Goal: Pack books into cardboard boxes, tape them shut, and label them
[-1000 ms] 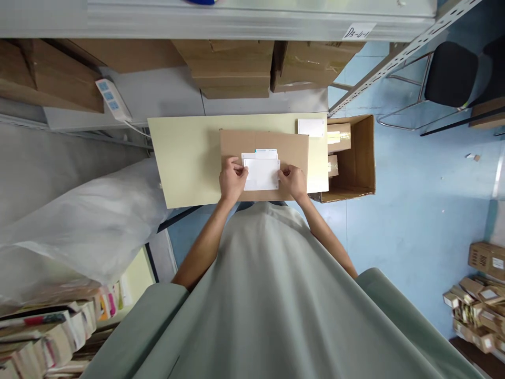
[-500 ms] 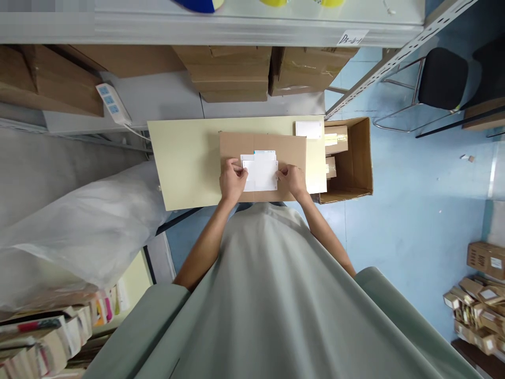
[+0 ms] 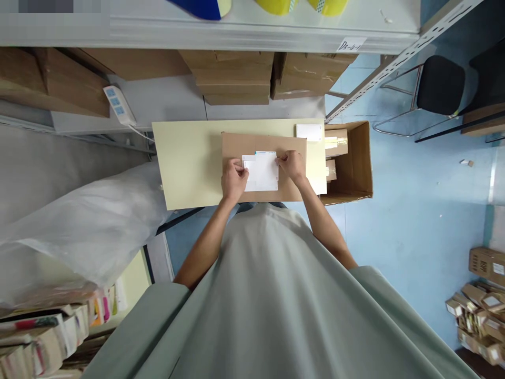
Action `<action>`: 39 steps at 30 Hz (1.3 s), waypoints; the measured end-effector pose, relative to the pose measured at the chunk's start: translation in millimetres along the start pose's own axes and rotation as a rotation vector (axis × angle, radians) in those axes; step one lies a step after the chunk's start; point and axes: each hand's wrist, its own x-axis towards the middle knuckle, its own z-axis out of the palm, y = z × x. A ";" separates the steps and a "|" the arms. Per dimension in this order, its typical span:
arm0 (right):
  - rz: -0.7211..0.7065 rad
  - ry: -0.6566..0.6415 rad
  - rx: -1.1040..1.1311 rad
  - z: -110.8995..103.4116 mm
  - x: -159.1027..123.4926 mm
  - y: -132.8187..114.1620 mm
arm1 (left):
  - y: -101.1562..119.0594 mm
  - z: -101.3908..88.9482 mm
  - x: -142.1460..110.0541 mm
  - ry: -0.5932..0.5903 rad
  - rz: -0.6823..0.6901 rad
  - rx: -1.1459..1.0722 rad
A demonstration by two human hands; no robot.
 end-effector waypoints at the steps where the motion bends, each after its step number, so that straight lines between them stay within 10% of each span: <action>1: 0.001 0.008 -0.018 0.4 0.5 -0.7 | -0.3 0.2 0.3 0.001 0.000 -0.001; 11: 0.011 -0.174 -0.197 9.5 -56.9 3.6 | -0.2 0.2 -1.0 -0.014 -0.004 -0.037; 20: -0.032 -0.080 -0.136 9.3 -18.7 -23.3 | 4.0 -4.4 0.5 -0.032 -0.032 -0.033; 29: -0.115 -0.341 -0.441 40.4 -47.3 -62.6 | 1.1 -7.8 -3.8 -0.077 0.001 0.023; 39: -0.135 -0.244 -0.340 48.2 -27.3 -75.1 | -9.3 5.5 -20.0 0.045 0.110 -0.041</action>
